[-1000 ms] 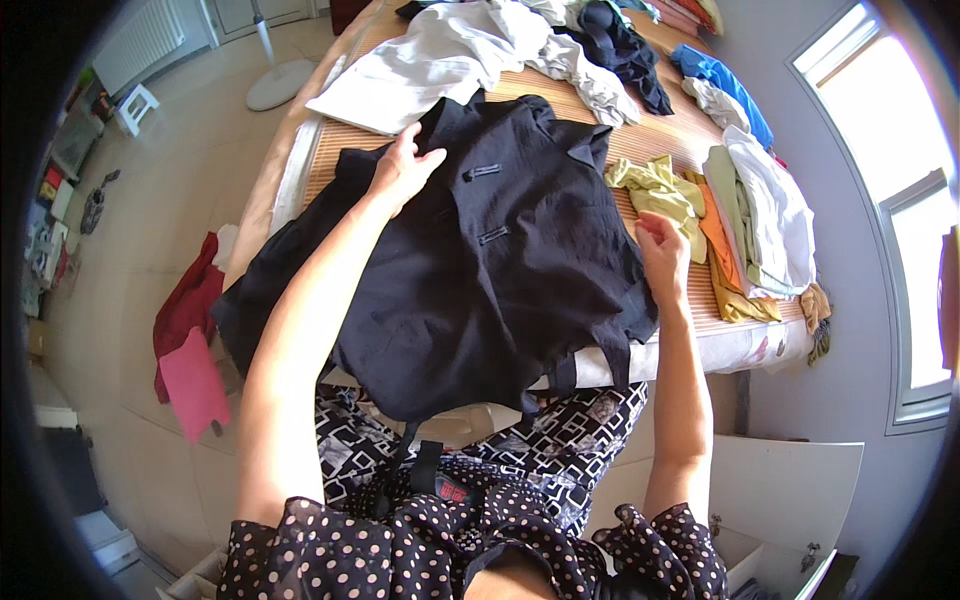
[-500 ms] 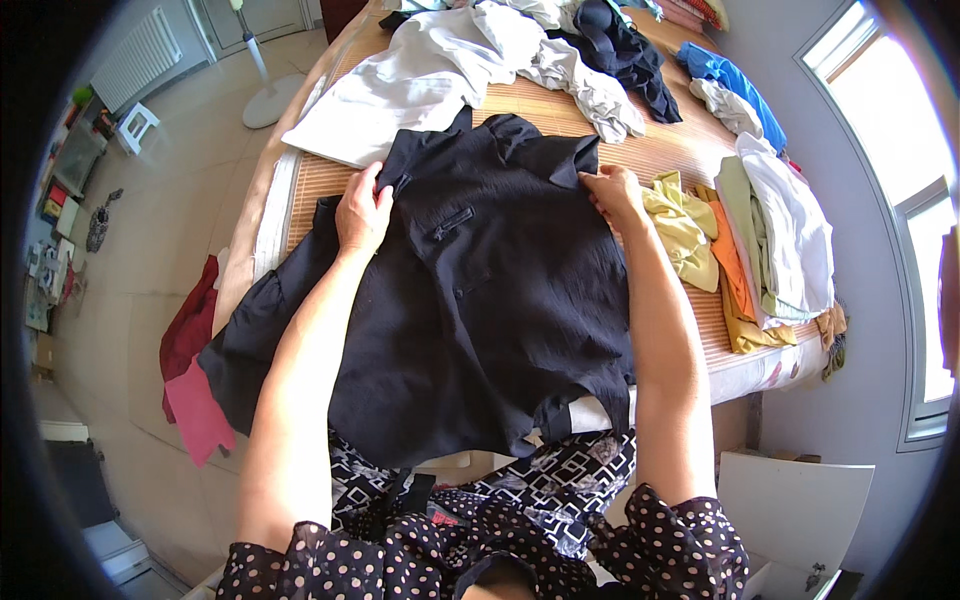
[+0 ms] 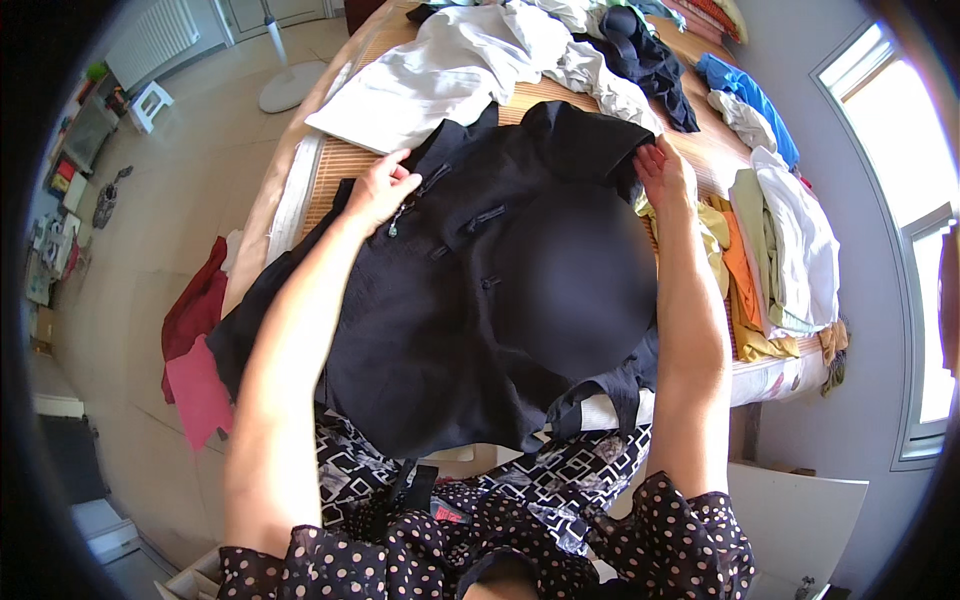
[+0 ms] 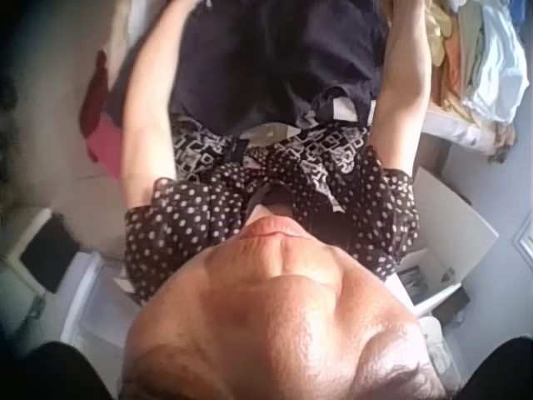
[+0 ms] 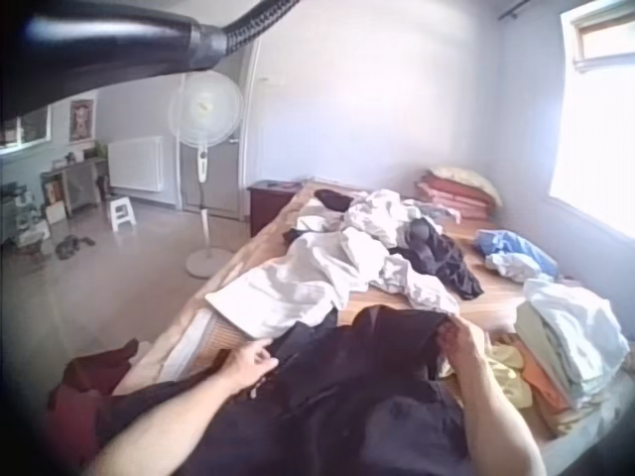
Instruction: The person folds a white shirt, a red garment, a black shirt, and a grey garment on a bed. They smooth out each item, fold the sleeves and sides, and place the folded items into a neat pile.
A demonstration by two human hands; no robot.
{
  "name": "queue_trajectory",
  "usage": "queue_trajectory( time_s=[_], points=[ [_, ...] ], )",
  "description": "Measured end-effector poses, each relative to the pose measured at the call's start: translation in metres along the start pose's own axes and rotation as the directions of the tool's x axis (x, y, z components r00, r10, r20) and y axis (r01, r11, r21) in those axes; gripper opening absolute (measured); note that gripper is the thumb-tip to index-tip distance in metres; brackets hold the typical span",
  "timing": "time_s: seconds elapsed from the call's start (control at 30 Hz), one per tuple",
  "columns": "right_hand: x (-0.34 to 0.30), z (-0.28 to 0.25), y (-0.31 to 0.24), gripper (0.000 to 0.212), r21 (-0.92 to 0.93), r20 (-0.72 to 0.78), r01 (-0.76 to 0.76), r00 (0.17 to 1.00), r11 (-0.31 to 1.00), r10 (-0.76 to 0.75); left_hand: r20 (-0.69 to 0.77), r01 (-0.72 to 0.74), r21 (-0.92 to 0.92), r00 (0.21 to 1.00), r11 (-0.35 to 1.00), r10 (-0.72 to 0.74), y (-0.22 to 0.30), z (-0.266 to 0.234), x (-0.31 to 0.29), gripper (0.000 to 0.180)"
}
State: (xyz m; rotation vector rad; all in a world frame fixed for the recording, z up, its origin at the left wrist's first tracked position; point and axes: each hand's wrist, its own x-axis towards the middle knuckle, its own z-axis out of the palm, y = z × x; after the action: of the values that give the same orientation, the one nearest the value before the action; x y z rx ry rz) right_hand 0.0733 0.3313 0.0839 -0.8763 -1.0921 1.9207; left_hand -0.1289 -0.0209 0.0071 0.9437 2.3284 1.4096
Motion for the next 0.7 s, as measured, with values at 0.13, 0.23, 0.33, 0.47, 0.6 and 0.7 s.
queue_trajectory(
  time_s=[0.13, 0.23, 0.33, 0.47, 0.6, 0.7],
  points=[
    [-0.012, 0.030, -0.018, 0.014, -0.121, 0.162, 0.422, 0.901, 0.898, -0.402, 0.014, -0.008, -0.110, 1.000, 0.994, 0.009, 0.027, -0.062, -0.061, 0.041],
    [-0.028, 0.041, -0.035, 0.013, -0.357, 0.441, 0.549, 0.812, 0.755, -0.382, -0.178, -0.130, -0.035, 0.976, 0.991, 0.122, 0.035, -0.115, -0.158, 0.030],
    [0.009, 0.010, -0.011, 0.029, -0.691, 0.223, 0.131, 0.974, 0.711, 0.037, -0.515, 0.011, 0.073, 0.857, 0.997, 0.028, -0.030, -0.158, -0.269, 0.023],
    [-0.017, -0.003, 0.017, 0.072, -0.569, -0.046, -0.342, 0.921, 0.748, 0.386, -0.688, 0.386, -0.258, 0.571, 0.886, -0.449, -0.047, -0.159, -0.345, 0.031],
    [0.027, -0.003, 0.025, 0.035, -0.522, -0.074, -0.159, 0.987, 0.838, 0.141, -0.182, 0.351, -0.835, 0.552, 0.424, -0.814, -0.069, -0.142, -0.359, 0.053],
    [-0.009, 0.056, 0.022, 0.030, -0.472, 0.239, 0.563, 0.823, 0.679, -0.516, -0.101, 0.264, -0.917, 0.574, 0.300, -0.813, -0.054, -0.130, -0.356, 0.056]
  ],
)
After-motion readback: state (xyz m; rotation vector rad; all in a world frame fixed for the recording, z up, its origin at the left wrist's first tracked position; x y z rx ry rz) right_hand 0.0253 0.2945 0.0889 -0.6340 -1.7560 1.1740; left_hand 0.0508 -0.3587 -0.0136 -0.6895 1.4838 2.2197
